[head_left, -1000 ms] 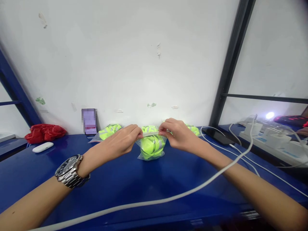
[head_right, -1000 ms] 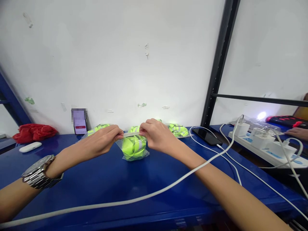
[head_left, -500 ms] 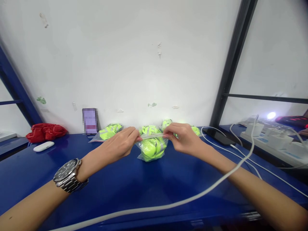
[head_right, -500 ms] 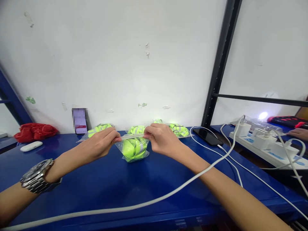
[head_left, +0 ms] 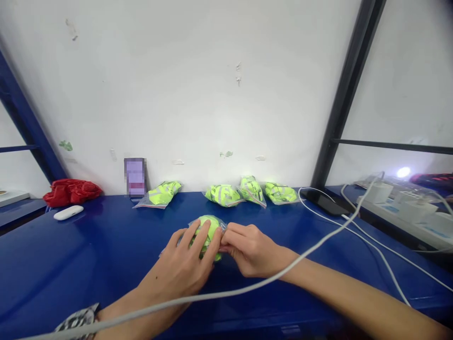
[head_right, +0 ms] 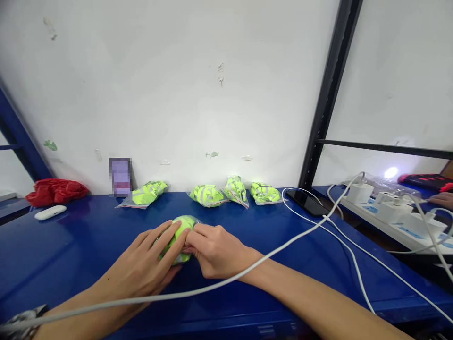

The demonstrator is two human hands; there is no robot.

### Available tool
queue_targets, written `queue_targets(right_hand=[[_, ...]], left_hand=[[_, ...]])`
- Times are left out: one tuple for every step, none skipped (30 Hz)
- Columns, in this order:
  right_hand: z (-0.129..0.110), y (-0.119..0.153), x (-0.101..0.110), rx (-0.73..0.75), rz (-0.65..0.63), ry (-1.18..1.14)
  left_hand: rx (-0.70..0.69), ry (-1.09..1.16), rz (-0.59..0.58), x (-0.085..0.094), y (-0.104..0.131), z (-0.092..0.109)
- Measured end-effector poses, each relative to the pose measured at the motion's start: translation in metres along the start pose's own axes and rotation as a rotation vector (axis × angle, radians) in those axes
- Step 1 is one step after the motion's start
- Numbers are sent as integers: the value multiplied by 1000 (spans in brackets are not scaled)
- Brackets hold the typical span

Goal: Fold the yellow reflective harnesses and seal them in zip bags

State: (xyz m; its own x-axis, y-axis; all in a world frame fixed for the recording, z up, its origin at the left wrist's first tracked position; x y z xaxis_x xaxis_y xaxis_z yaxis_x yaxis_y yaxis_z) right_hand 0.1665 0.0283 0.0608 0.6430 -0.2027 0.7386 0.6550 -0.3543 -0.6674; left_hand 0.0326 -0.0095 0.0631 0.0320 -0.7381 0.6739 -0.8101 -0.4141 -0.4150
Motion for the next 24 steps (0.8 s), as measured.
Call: queue_targets(right_hand=[[1, 0, -3, -5, -49, -44], [5, -1, -5, -19, -89, -79], [11, -2, -6, -42, -114, -92], [18, -4, -5, -69, -117, -80], [28, -6, -5, -97, -99, -33], [38, -8, -3, -132, -63, 47], [49, -11, -3, -162, -31, 139], [59, -14, -3, -197, -8, 238], [67, -16, -4, -224, 4, 333], [74, -19, -7, -236, -1, 428], [80, -22, -10, -253, -8, 517], [84, -24, -13, -277, -15, 595], [88, -25, -16, -312, -20, 661], [92, -25, -18, -356, -23, 714], [96, -23, -20, -400, -26, 751], [99, -21, -22, -436, -31, 779], [102, -19, -23, -456, -40, 801], [105, -16, -24, -460, -52, 819], [107, -13, -25, -452, -65, 832], [110, -10, -25, -441, -77, 840], [113, -8, -25, -424, -89, 845], [115, -6, -24, -401, -103, 846], [116, -6, -24, -372, -117, 843], [116, -6, -23, -343, -129, 835]], left_hand=[[-2, -62, -28, -8, 5, 3], [-3, -105, -54, -17, 9, 2], [8, -138, -72, -25, 12, -1], [28, -153, -102, -34, 15, -8], [59, -162, -119, -43, 16, -17], [95, -162, -143, -53, 17, -29], [111, -141, -175, -64, 17, -40], [136, -134, -181, -75, 16, -53], [163, -128, -176, -86, 16, -67], [177, -124, -152, -96, 14, -79], [189, -113, -127, -107, 13, -91], [178, -92, -113, -118, 12, -101], [164, -68, -103, -129, 10, -109], [160, -35, -91, -138, 8, -117], [163, 6, -71, -146, 6, -123], [176, 44, -50, -153, 4, -128], [186, 63, -39, -159, 2, -131], [196, 77, -29, -163, 1, -133], [205, 83, -25, -166, 0, -134], [209, 84, -24, -167, -1, -134], [213, 88, -22, -168, -1, -134], [217, 92, -20, -168, -1, -133], [225, 95, -15, -166, 0, -132], [238, 96, -2, -163, 1, -132]])
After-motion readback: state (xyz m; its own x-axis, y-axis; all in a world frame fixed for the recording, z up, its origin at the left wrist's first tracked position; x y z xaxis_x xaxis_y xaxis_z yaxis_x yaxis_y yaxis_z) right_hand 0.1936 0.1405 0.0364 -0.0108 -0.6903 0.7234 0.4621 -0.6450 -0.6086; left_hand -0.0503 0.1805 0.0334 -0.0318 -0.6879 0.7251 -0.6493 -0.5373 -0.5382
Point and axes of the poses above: each hand's wrist, its own y-axis away from the middle knuckle, its own x-axis out of the back of the hand, z = x × y, the point moved 5 cm from there along -y, towards the middle knuckle, and after that the axes turned 5 degrees about -x, right-handed, at the moved point
